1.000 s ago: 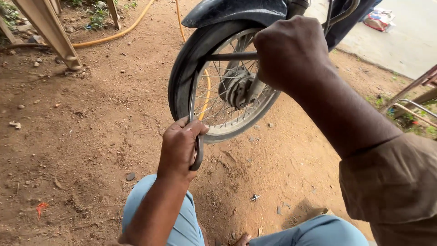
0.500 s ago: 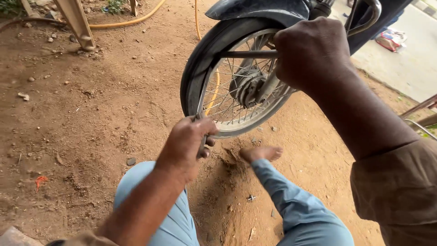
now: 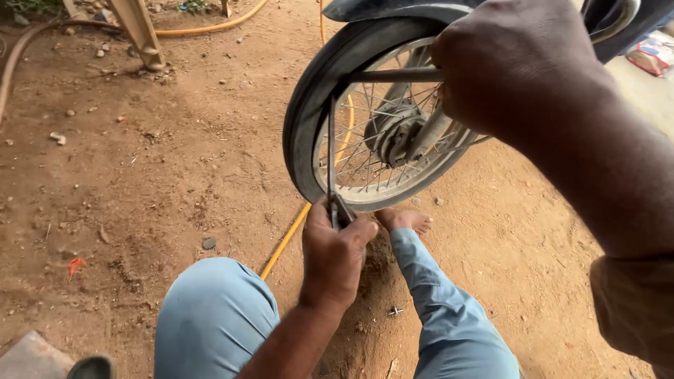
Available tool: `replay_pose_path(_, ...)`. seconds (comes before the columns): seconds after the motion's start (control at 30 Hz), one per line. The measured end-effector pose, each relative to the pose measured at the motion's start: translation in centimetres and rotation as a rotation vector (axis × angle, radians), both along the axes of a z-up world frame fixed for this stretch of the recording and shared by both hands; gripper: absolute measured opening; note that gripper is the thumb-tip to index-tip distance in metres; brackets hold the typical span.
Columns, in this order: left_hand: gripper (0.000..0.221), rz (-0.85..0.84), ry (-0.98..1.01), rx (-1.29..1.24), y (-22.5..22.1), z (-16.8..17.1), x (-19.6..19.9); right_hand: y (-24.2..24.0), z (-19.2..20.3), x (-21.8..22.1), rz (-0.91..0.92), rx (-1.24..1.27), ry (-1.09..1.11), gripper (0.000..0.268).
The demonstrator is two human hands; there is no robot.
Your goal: The person removes the front wheel of a motorcycle and uses metal levers to pry the tire away from the rim. After pulling out the inner tube, the person reinserts it and uses the levers to reseat the tire onto the wheel.
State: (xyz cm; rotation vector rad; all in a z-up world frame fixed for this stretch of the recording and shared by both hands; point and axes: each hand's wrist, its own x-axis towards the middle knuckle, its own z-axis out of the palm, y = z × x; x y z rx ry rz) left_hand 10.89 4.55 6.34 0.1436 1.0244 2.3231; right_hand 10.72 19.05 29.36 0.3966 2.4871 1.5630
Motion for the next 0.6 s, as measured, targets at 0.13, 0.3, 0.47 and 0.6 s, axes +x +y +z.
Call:
replay_pose_path(0.13,0.025,0.014,0.013,0.023,0.3,0.8,-0.6,0.2,0.0,0.1,-0.022,0.038,-0.010,0.011)
replay_pose_path(0.3,0.026,0.021,0.030,-0.040,-0.6,3.0,-0.8,-0.6,0.9,0.0,-0.078,0.019,0.008,0.017)
replay_pose_path(0.47,0.024,-0.019,-0.020,0.036,-0.9,3.2,-0.8,-1.5,-0.3,0.1,-0.170,-0.068,0.067,0.023)
replay_pose_path(0.6,0.028,0.006,-0.005,-0.082,-0.6,2.4,-1.0,-0.8,-3.9,2.4,-0.069,-0.068,0.073,0.025)
